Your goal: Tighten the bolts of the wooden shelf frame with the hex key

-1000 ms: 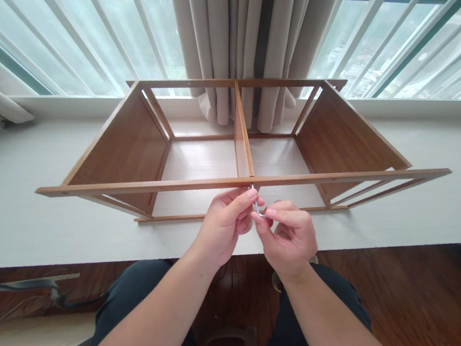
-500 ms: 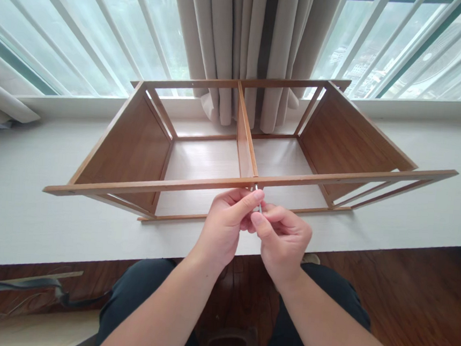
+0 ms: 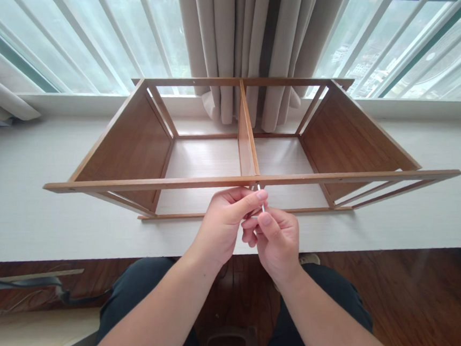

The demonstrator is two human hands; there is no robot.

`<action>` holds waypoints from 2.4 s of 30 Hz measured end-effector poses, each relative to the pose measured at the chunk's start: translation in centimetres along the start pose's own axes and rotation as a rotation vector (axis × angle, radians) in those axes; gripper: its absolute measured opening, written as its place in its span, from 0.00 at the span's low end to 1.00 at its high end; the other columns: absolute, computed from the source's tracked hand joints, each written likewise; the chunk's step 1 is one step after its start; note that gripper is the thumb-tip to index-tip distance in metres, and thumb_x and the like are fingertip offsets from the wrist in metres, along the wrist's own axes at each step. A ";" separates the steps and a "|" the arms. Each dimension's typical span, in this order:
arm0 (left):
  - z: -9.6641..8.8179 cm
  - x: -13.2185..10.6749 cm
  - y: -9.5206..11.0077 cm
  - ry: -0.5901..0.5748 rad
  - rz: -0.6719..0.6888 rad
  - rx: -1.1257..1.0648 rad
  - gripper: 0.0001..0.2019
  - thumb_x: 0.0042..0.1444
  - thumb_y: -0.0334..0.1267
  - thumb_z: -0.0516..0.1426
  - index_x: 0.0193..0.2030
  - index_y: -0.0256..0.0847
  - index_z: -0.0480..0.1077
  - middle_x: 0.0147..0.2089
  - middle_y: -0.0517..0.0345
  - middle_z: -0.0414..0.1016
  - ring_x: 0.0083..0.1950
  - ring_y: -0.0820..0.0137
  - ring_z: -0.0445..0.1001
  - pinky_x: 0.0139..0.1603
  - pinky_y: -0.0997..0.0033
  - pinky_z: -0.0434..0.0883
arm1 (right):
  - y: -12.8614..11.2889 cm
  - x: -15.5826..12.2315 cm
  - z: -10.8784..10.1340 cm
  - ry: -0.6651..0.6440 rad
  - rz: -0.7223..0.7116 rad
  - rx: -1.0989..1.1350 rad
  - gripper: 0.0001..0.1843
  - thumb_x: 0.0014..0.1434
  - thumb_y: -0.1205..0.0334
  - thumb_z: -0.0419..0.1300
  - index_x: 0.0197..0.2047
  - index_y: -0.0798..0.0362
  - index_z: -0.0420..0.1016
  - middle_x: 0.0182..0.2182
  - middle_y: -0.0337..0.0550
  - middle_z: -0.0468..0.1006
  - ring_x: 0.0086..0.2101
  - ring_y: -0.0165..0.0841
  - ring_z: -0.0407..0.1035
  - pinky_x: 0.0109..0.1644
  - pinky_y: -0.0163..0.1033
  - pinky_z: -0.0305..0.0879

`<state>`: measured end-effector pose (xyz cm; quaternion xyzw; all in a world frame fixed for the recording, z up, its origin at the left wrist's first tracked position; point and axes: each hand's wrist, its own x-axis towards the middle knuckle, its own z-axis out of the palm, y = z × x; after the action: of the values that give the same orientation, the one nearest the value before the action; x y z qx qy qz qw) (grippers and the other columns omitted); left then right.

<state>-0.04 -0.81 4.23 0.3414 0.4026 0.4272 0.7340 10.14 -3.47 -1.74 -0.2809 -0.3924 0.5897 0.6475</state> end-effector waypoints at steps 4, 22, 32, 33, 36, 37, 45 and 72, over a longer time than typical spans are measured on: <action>-0.1 0.0 -0.3 -0.036 0.032 -0.002 0.17 0.56 0.48 0.67 0.26 0.37 0.73 0.15 0.66 0.60 0.15 0.77 0.60 0.17 0.76 0.59 | 0.5 -0.4 -0.9 -0.025 -0.117 -0.115 0.19 0.66 0.49 0.64 0.30 0.55 0.82 0.21 0.40 0.75 0.22 0.25 0.66 0.27 0.31 0.60; -0.4 0.6 -0.6 0.006 0.080 -0.049 0.13 0.56 0.45 0.67 0.30 0.36 0.78 0.32 0.56 0.74 0.33 0.75 0.65 0.36 0.74 0.66 | -0.7 0.1 -1.3 0.113 -0.485 -0.543 0.14 0.58 0.70 0.69 0.44 0.50 0.72 0.36 0.36 0.74 0.28 0.22 0.69 0.32 0.28 0.70; -0.5 0.8 -0.9 0.013 0.060 -0.143 0.13 0.54 0.44 0.69 0.29 0.35 0.78 0.27 0.60 0.73 0.29 0.79 0.65 0.36 0.76 0.65 | -0.1 0.0 -2.1 0.139 -0.617 -0.667 0.16 0.59 0.71 0.68 0.46 0.48 0.69 0.35 0.37 0.77 0.36 0.29 0.76 0.39 0.37 0.77; -0.5 0.8 -0.9 0.016 0.064 -0.138 0.13 0.54 0.44 0.69 0.29 0.35 0.78 0.26 0.61 0.72 0.28 0.79 0.65 0.36 0.75 0.66 | -0.1 0.0 -2.2 0.137 -0.625 -0.681 0.16 0.59 0.70 0.68 0.46 0.48 0.69 0.35 0.38 0.77 0.36 0.30 0.76 0.39 0.37 0.77; -0.4 0.7 -0.9 0.021 0.069 -0.129 0.13 0.54 0.45 0.69 0.29 0.36 0.78 0.24 0.63 0.70 0.26 0.79 0.63 0.35 0.74 0.66 | -0.2 0.2 -2.1 0.142 -0.649 -0.699 0.16 0.59 0.70 0.68 0.46 0.48 0.69 0.34 0.37 0.77 0.35 0.30 0.76 0.38 0.38 0.77; -0.4 0.7 -0.9 0.020 0.070 -0.129 0.14 0.54 0.45 0.69 0.29 0.36 0.78 0.24 0.63 0.70 0.26 0.80 0.62 0.35 0.74 0.67 | -0.2 0.3 -2.1 0.146 -0.655 -0.693 0.16 0.59 0.70 0.68 0.46 0.48 0.69 0.33 0.37 0.76 0.35 0.30 0.75 0.38 0.38 0.76; -0.5 0.8 -1.0 0.017 0.077 -0.121 0.14 0.54 0.46 0.69 0.30 0.36 0.78 0.24 0.63 0.69 0.26 0.79 0.62 0.34 0.74 0.66 | -0.3 0.4 -1.8 0.129 -0.631 -0.589 0.15 0.58 0.73 0.68 0.44 0.49 0.71 0.31 0.35 0.75 0.35 0.29 0.74 0.41 0.38 0.76; -2.1 0.5 -5.5 -0.050 0.033 0.097 0.24 0.53 0.54 0.68 0.17 0.40 0.68 0.21 0.58 0.65 0.29 0.71 0.67 0.33 0.68 0.64 | -2.0 -0.1 -1.7 0.193 -0.544 -0.737 0.10 0.61 0.55 0.71 0.38 0.48 0.75 0.29 0.35 0.72 0.27 0.25 0.70 0.27 0.35 0.66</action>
<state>0.22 -2.27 -1.49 0.3939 0.3986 0.4107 0.7192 12.65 -3.67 -1.06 -0.4325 -0.5732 0.1910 0.6692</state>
